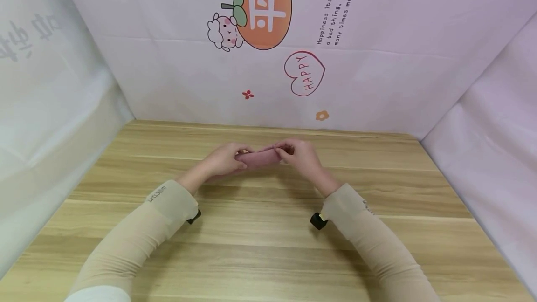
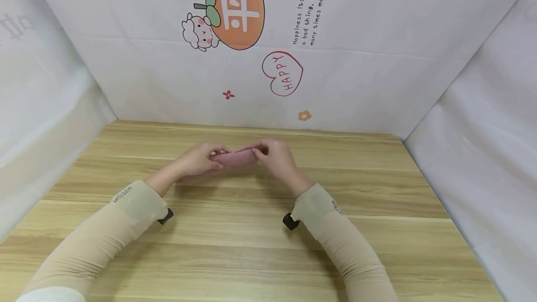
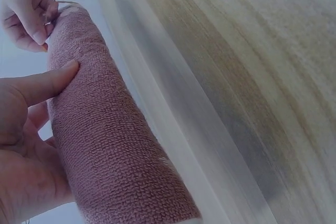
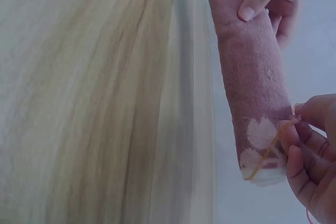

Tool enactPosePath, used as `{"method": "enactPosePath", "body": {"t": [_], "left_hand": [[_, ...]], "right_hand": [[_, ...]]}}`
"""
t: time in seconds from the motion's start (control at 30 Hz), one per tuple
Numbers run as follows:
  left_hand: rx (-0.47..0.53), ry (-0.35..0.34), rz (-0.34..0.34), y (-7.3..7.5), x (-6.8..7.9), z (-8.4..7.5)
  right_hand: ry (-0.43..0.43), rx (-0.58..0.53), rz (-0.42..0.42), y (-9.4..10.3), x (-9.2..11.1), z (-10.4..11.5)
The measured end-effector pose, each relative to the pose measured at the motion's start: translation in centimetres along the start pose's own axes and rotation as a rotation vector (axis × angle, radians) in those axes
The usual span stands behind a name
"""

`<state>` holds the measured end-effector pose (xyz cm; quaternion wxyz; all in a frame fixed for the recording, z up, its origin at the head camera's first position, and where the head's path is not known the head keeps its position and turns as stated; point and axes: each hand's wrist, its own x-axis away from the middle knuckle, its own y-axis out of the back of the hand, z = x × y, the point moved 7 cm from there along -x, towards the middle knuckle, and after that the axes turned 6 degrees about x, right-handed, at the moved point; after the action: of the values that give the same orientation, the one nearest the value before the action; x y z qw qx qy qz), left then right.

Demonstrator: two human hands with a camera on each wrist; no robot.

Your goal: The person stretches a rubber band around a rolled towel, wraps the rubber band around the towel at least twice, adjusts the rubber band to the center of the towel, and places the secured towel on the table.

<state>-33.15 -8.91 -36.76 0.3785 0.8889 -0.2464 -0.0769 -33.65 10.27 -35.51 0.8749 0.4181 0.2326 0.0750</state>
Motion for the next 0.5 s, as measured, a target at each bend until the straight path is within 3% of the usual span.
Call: {"method": "enactPosePath", "body": {"t": [0.3, 0.5], "left_hand": [[0.031, 0.031, -0.048, 0.53, 0.22, 0.16], [0.034, 0.009, -0.048, 0.56, 0.21, -0.07]], "right_hand": [[-0.038, -0.116, -0.044, 0.04, 0.44, -0.59], [-0.033, -0.268, -0.044, -0.44, 0.34, -0.66]]}}
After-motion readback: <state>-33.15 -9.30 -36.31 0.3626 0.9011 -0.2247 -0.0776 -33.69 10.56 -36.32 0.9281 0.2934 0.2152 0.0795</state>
